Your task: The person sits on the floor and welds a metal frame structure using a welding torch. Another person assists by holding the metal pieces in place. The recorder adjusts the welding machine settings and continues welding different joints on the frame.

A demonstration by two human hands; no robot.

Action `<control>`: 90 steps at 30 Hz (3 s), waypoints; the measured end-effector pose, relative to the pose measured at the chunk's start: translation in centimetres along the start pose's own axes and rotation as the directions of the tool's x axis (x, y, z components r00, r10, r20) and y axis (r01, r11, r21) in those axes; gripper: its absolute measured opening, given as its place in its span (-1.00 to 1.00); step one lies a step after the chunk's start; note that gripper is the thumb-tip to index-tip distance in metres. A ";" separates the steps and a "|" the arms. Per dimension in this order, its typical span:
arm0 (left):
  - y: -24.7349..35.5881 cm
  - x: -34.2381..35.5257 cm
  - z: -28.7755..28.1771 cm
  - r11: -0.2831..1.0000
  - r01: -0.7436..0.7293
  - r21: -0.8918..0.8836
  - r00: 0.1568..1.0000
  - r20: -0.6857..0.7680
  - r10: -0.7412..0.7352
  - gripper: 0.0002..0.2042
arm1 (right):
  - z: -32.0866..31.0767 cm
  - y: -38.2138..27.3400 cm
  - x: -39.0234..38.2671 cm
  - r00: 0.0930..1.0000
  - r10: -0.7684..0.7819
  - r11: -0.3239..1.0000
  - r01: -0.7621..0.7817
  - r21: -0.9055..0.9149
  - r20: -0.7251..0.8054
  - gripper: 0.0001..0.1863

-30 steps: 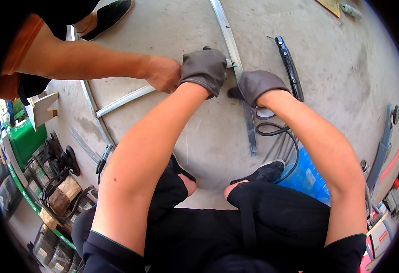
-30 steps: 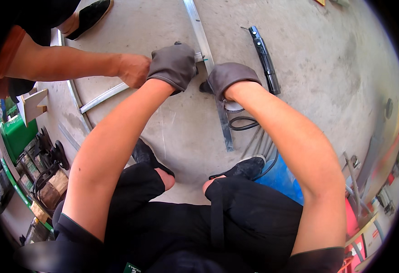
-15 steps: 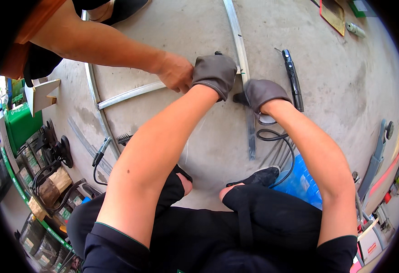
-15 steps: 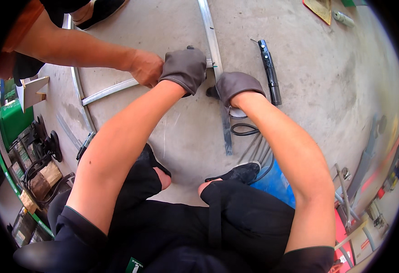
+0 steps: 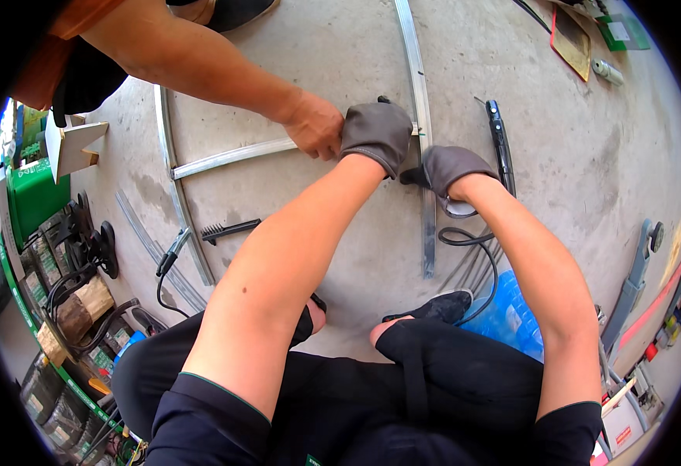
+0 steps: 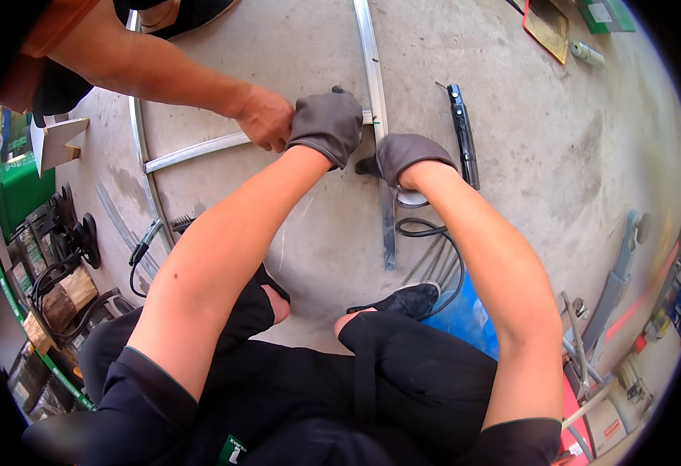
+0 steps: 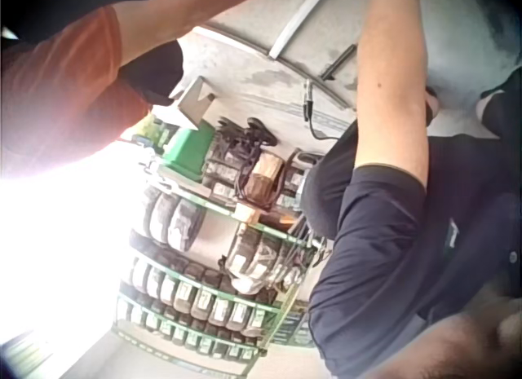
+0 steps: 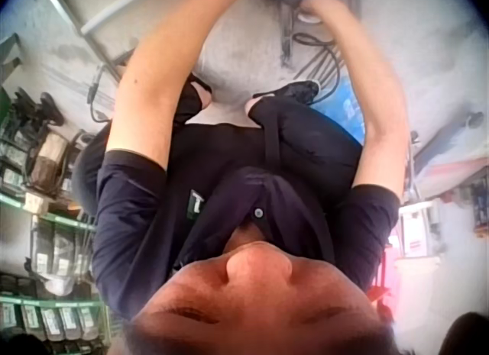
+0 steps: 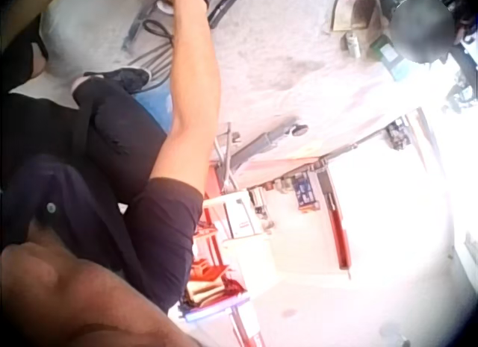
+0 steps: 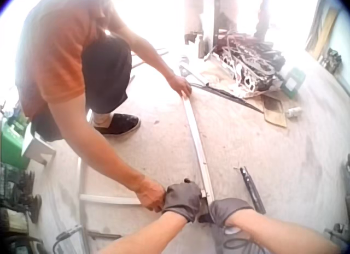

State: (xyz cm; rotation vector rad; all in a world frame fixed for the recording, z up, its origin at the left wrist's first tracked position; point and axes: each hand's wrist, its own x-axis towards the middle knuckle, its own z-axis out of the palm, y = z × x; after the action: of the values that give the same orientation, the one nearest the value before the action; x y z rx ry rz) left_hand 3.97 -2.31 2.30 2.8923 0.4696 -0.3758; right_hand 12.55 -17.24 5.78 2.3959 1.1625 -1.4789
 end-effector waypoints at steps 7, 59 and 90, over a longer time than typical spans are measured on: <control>0.3 -0.1 -0.5 0.999 0.037 0.017 0.998 0.047 -0.038 -0.80 | 0.3 0.1 0.3 0.995 0.097 0.985 -0.101 0.143 0.033 -0.19; -0.7 -0.9 2.1 0.995 -0.096 0.037 0.987 -0.128 0.100 -0.71 | 3.1 0.4 -0.6 0.978 0.149 0.984 -0.131 0.124 -0.149 -0.53; -0.4 -0.6 2.4 0.998 -0.021 0.064 0.989 -0.145 0.030 -0.76 | 3.8 1.2 0.4 0.979 0.092 0.993 -0.076 0.091 -0.181 -0.32</control>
State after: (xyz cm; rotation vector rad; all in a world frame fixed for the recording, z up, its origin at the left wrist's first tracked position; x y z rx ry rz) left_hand 2.80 -2.65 0.15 2.9965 0.4509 -0.1791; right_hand 10.63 -19.52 3.11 2.6524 1.0359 -1.3290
